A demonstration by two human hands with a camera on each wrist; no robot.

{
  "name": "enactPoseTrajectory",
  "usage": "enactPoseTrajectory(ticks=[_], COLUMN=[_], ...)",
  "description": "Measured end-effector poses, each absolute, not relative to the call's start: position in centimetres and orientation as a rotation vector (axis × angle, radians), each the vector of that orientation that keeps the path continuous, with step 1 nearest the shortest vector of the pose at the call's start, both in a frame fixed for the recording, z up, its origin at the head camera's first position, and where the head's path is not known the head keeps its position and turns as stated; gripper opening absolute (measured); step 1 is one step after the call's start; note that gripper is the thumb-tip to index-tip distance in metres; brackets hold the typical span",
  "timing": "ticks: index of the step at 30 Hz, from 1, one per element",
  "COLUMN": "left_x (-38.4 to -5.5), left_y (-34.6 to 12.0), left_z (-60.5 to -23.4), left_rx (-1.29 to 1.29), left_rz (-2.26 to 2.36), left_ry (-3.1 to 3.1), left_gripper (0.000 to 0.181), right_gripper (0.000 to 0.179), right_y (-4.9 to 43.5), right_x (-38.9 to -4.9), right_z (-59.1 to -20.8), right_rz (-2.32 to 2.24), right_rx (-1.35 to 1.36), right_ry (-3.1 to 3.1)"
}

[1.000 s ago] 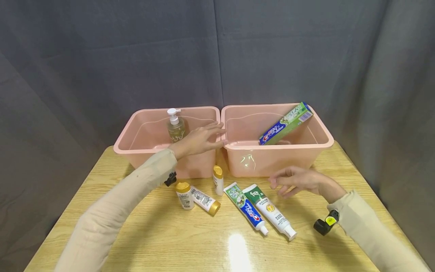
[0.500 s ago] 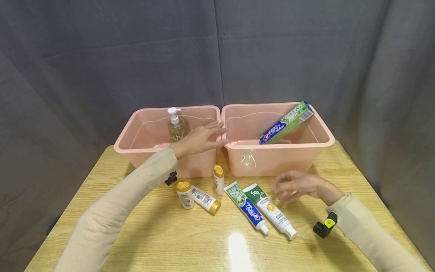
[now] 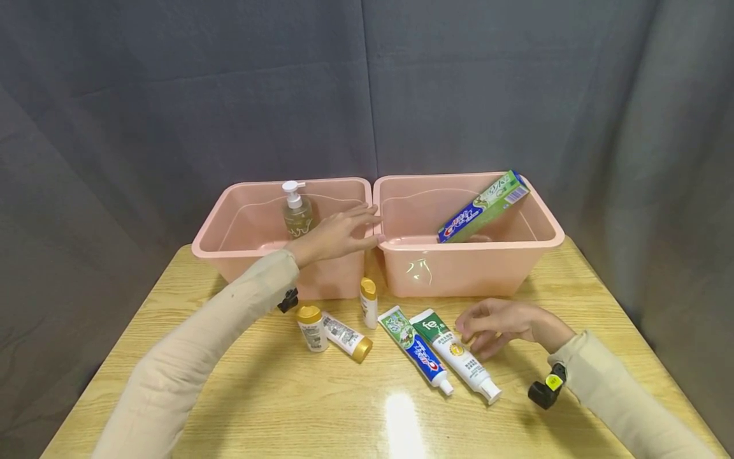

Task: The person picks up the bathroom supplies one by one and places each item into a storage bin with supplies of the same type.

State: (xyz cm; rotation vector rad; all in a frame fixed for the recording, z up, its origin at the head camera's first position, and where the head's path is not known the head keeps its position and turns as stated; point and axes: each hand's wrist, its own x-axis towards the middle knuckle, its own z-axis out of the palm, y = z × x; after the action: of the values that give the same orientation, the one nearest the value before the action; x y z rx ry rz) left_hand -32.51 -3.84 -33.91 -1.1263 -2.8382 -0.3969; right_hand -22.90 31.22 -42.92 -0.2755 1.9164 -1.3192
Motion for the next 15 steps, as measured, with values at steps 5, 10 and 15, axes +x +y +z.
enactPoseTrajectory(ticks=[5, 10, 15], left_x=[-32.36, -32.38, -32.33], left_y=[-3.86, -3.79, -3.79], left_z=[-33.63, -33.69, -33.75], left_rx=[-1.123, -1.124, -1.116], left_rz=[-0.395, -0.402, -0.411], left_ry=[-2.848, -2.849, -2.852], left_gripper=[0.062, 0.062, 0.062], right_gripper=[0.05, 0.041, 0.037], right_y=[30.99, 30.92, 30.73], right_x=[-22.78, -22.7, -22.52], right_z=[-43.36, -43.74, -43.77], right_rz=[-1.328, -1.308, -1.283], right_rx=[-0.258, -0.279, -0.292], right_ry=[1.908, 1.916, 1.937])
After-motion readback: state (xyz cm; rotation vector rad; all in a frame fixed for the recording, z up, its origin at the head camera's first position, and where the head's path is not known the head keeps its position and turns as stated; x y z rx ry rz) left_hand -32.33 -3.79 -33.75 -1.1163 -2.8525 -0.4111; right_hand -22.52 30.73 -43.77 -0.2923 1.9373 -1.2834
